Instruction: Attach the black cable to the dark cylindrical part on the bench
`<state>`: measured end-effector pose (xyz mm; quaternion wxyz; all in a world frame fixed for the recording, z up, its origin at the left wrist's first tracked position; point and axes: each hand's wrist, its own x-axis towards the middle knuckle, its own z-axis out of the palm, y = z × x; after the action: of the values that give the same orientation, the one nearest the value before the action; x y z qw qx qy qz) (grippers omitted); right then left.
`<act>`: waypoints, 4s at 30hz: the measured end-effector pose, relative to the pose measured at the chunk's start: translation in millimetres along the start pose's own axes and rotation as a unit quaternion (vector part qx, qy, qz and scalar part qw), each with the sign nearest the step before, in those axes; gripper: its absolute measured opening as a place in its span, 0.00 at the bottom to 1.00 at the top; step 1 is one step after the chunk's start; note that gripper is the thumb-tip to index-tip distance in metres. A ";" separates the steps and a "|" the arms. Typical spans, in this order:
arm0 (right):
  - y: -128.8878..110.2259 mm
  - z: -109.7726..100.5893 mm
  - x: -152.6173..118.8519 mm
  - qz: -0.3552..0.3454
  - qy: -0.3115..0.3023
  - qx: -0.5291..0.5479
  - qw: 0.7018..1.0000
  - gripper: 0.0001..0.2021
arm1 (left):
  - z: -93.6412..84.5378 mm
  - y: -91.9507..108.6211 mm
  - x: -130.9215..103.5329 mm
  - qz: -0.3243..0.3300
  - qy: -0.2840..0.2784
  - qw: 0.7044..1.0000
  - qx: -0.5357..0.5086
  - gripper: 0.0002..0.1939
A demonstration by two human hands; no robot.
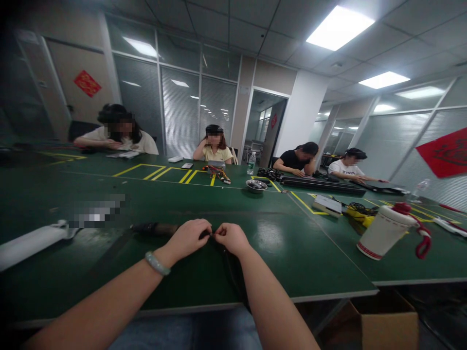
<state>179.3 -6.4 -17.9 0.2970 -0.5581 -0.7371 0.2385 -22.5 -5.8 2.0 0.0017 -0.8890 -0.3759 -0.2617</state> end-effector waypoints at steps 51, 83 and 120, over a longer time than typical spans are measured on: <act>-0.7 -3.8 -2.6 -0.030 0.005 -0.022 0.999 0.06 | -0.2 -4.4 -0.8 0.006 -0.004 1.000 -0.009 0.05; -3.4 -3.1 -3.6 -0.031 -0.009 -0.037 0.999 0.05 | 1.3 -4.2 -1.0 0.012 0.002 1.000 0.000 0.05; 3.5 0.4 -0.2 -0.032 0.008 -0.031 0.999 0.04 | 1.1 2.6 1.1 0.011 0.017 0.999 0.037 0.05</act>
<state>181.4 -5.7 -20.6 0.2931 -0.5448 -0.7594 0.2015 -19.6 -6.7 2.1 0.0435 -0.8878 -0.3756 -0.2625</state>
